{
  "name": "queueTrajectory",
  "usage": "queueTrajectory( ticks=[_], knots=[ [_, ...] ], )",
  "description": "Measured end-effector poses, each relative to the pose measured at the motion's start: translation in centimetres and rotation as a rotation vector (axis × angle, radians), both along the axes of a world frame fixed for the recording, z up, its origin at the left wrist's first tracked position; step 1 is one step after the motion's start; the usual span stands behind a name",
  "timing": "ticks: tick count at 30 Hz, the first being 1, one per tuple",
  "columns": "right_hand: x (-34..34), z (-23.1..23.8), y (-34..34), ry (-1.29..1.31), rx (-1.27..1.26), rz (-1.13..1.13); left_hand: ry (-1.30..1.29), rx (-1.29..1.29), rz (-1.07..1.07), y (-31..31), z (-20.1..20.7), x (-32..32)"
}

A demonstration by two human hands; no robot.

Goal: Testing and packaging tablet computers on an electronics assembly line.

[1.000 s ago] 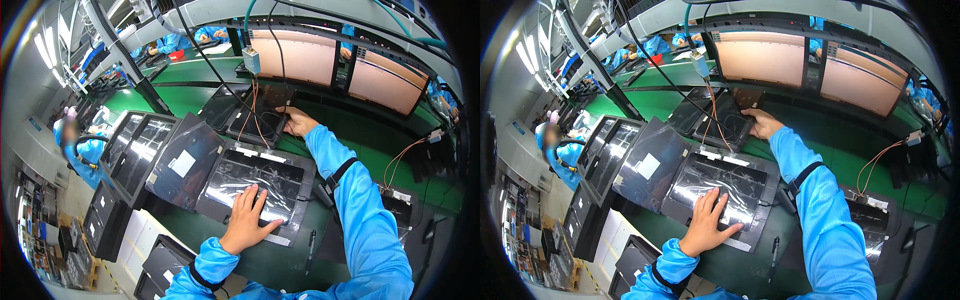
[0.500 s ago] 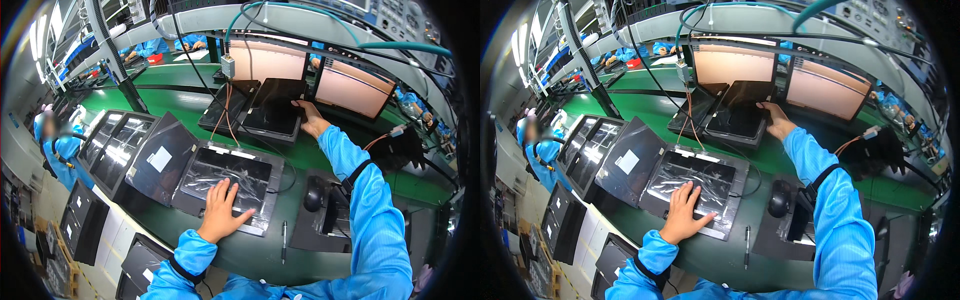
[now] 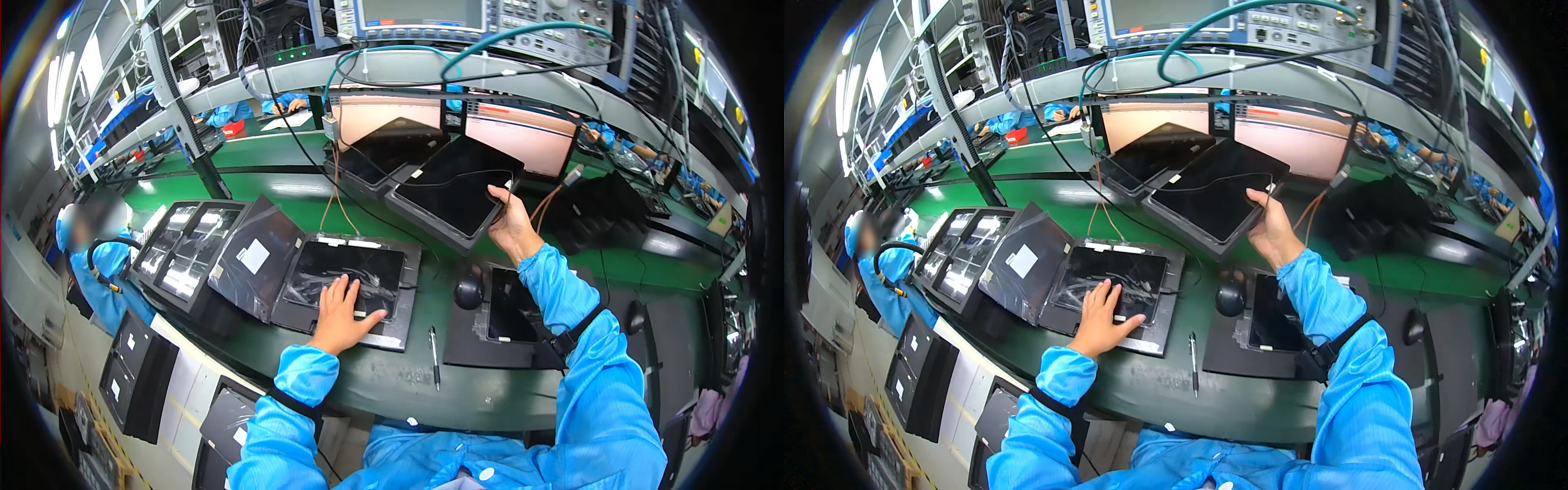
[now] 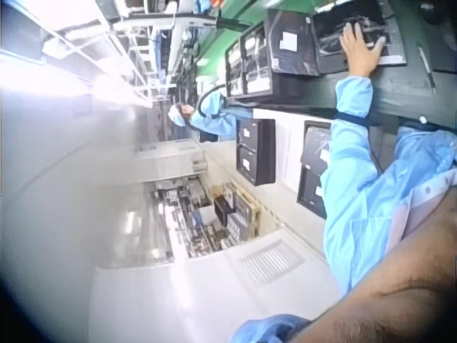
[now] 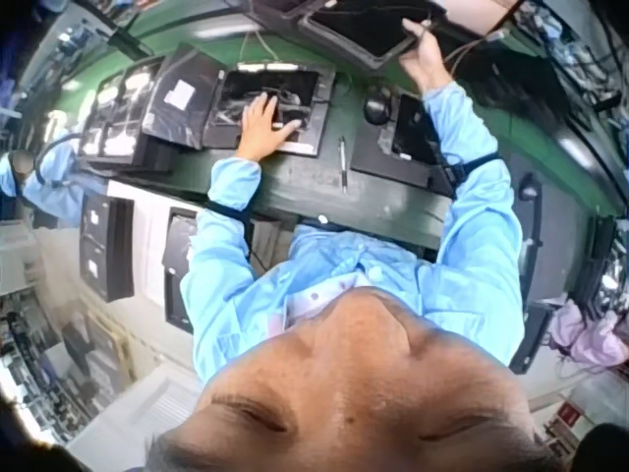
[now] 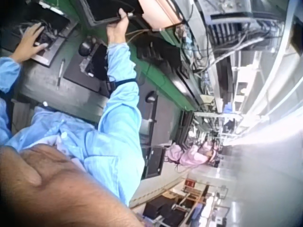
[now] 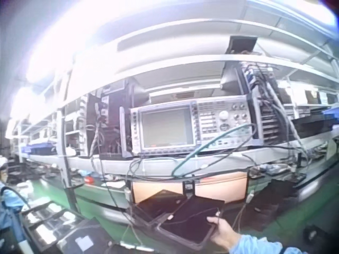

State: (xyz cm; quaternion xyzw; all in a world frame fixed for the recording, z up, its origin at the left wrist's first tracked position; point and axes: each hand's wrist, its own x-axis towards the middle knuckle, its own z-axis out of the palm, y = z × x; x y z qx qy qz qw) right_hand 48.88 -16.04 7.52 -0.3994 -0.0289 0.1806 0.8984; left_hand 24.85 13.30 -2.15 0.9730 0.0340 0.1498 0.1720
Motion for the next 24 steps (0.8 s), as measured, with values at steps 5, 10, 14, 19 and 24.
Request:
queueTrajectory(
  ticks=[5,10,14,19,24],
  knots=[
    [-3.9,-0.1,-1.4,-0.048,-0.004,-0.064,-0.386,-0.044,-0.186,-6.0,7.4,1.5],
    [-5.4,-0.8,-0.8,-0.096,0.021,0.005,-0.593,0.050,-0.462,-15.1,13.1,6.7],
    [-6.6,-2.4,0.3,-0.190,0.054,0.118,-0.518,0.156,-0.510,-18.1,14.3,11.4],
    [-7.1,-3.8,0.4,0.012,0.042,-0.040,-0.239,-0.009,-0.603,-15.7,14.9,13.8],
    [-5.1,-3.9,-0.5,0.069,0.149,0.107,-0.369,0.124,-0.756,-12.0,14.2,8.9]
  ],
)
